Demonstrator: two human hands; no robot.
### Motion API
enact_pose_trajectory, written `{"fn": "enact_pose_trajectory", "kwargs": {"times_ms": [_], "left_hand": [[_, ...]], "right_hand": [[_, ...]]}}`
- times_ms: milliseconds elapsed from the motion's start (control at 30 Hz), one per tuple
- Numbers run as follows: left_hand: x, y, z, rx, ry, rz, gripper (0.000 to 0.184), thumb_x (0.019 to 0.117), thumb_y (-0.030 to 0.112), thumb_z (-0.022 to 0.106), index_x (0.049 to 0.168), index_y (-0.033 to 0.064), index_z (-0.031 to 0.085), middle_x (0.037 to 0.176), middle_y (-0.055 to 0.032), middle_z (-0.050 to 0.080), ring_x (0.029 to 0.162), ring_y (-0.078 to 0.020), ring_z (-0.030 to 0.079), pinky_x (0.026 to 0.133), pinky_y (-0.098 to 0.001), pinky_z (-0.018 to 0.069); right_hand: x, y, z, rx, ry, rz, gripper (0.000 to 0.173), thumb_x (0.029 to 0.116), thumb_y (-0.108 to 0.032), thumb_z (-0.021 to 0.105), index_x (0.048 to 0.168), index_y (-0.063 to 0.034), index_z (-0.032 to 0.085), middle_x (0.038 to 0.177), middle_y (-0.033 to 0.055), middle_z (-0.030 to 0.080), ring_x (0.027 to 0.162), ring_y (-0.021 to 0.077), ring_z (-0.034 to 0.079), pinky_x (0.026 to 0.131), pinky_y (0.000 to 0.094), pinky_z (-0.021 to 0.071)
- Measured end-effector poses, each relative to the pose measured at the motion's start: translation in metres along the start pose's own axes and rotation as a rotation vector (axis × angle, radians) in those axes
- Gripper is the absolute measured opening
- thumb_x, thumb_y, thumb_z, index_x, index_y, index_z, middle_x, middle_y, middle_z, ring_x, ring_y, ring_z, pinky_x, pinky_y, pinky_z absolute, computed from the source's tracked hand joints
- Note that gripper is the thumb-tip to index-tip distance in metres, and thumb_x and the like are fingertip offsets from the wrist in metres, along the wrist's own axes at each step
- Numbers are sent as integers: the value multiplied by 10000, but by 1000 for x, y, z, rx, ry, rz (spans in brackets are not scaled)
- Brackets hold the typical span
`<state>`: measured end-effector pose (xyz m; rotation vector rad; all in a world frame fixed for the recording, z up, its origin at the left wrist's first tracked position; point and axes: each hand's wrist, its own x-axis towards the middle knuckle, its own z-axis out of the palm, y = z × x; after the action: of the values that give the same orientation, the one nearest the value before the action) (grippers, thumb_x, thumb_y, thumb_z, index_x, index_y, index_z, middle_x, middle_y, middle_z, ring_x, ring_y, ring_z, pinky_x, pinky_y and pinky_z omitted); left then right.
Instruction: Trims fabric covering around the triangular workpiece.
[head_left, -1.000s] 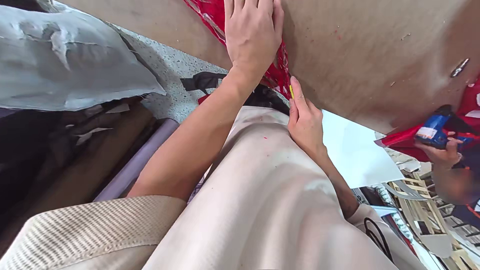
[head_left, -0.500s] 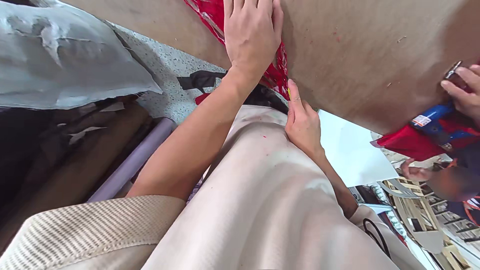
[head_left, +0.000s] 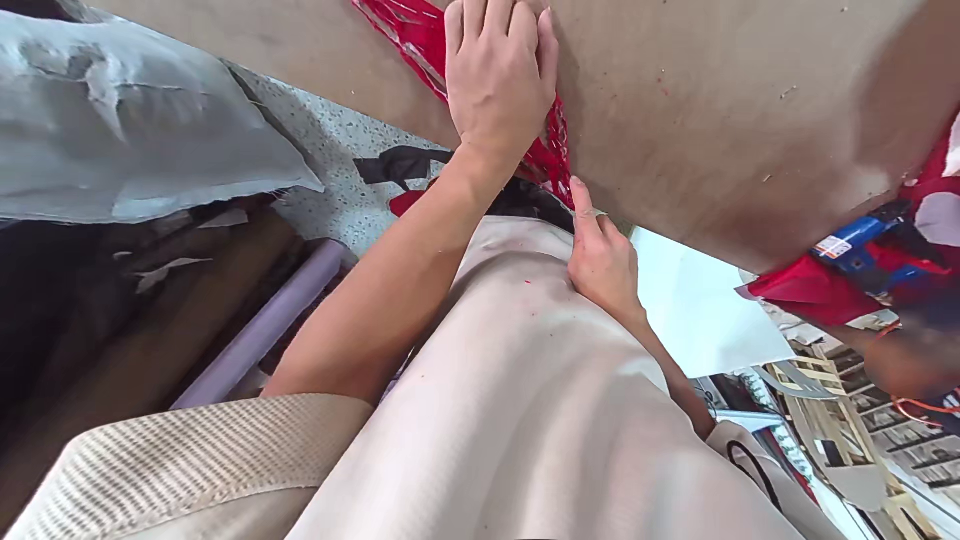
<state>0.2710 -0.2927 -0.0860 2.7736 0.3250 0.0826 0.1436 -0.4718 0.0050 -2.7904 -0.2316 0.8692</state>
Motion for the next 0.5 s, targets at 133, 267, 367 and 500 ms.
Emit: {"fn": "enact_pose_trajectory", "kwargs": {"times_ms": [133, 267, 367, 500], "left_hand": [[-1, 1, 1, 4, 2, -11, 389, 1026, 360, 493, 821, 127, 728, 927, -29, 749, 981, -220, 690, 953, -432, 467], [-1, 1, 0, -1, 4, -14, 383, 1026, 356, 496, 833, 127, 734, 921, -29, 747, 978, -214, 688, 960, -433, 462], [0, 1, 1, 13, 18, 6, 410, 1037, 356, 478, 813, 103, 710, 941, -53, 729, 1004, -234, 674, 965, -435, 454], [1, 2, -3, 22, 9, 19, 440, 1061, 366, 447, 824, 78, 681, 944, -72, 701, 1035, -263, 644, 971, -428, 446]], "right_hand": [[-5, 5, 1, 16, -36, -7, 624, 1038, -160, 426, 1626, -341, 317, 839, 112, 648, 595, 274, 627, 510, 438, 513], [-7, 8, 1, 25, -54, -7, 635, 1036, -159, 426, 1628, -351, 305, 862, 118, 653, 607, 279, 633, 511, 442, 513], [-11, 13, -1, 30, -50, -27, 609, 1039, -174, 423, 1619, -337, 337, 840, 113, 656, 609, 275, 636, 513, 436, 514], [-21, 26, -10, 74, -68, -20, 512, 1056, -210, 406, 1559, -286, 469, 886, 136, 701, 688, 294, 678, 587, 459, 547]]}}
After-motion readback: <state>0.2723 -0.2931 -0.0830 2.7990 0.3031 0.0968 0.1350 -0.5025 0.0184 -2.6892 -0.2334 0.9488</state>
